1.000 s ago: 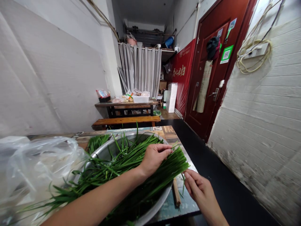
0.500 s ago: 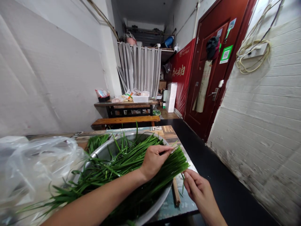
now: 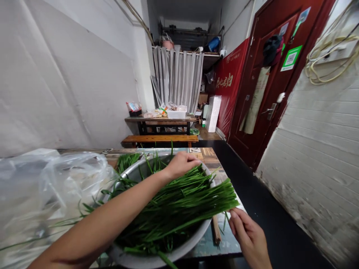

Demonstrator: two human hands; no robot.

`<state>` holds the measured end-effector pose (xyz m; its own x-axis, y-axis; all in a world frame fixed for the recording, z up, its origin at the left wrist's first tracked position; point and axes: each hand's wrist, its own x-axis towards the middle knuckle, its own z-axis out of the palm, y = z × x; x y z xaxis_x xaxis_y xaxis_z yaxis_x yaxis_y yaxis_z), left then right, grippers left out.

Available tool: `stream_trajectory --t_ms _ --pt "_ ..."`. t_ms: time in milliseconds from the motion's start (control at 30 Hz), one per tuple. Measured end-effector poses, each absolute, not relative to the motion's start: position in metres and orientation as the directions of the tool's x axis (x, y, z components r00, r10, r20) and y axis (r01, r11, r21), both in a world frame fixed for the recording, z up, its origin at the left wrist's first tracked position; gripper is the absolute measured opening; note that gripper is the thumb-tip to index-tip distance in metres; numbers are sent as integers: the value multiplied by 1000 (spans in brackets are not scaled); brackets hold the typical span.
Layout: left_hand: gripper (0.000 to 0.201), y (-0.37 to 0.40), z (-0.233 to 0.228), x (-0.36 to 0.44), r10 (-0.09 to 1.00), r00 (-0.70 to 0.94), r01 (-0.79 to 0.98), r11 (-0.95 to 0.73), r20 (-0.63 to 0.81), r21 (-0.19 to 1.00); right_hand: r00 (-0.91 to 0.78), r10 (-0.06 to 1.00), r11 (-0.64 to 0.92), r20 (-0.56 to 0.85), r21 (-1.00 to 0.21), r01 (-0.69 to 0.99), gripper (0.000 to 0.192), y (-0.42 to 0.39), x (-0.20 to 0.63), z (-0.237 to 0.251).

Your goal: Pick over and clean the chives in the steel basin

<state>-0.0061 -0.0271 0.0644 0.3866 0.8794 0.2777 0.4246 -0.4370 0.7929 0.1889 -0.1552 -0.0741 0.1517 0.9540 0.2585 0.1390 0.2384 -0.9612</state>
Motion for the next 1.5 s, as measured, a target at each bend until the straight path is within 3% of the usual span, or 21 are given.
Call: stream_trajectory --t_ms 133,267,367,633,867,1033,1133,1200,1267,1367,1500 --pt "33 -43 44 11 830 554 267 -243 57 933 111 946 279 306 -938 204 29 -153 190 -72" --pt "37 -55 38 23 794 605 250 -120 -58 961 92 942 294 322 -927 233 28 -150 191 -63" --pt "35 -57 40 26 808 584 254 -95 -74 963 61 941 305 332 -913 270 29 -148 194 -57" --pt "29 -66 42 30 723 681 146 21 -116 989 -87 945 326 316 -887 326 31 -153 207 -51" --pt "25 -73 41 26 660 741 173 -15 -120 985 -116 946 324 302 -881 346 33 -161 204 -52" --pt "31 -71 42 22 674 727 269 -100 -133 958 -68 940 336 333 -881 333 35 -161 197 -55" --pt "38 -48 47 10 716 690 349 -209 -100 914 -44 938 340 343 -891 299 35 -161 197 -59" --pt "43 -28 47 -2 818 575 438 -308 1 844 -29 945 322 326 -909 264 33 -163 198 -62" --pt "29 -10 41 -12 871 479 596 -416 112 687 -11 955 292 297 -929 227 31 -164 197 -66" --pt "19 4 23 -19 870 485 755 -470 93 458 12 965 256 263 -946 200 32 -166 197 -73" --pt "18 9 4 -17 862 485 809 -507 149 297 -4 971 236 240 -951 198 33 -165 198 -78"
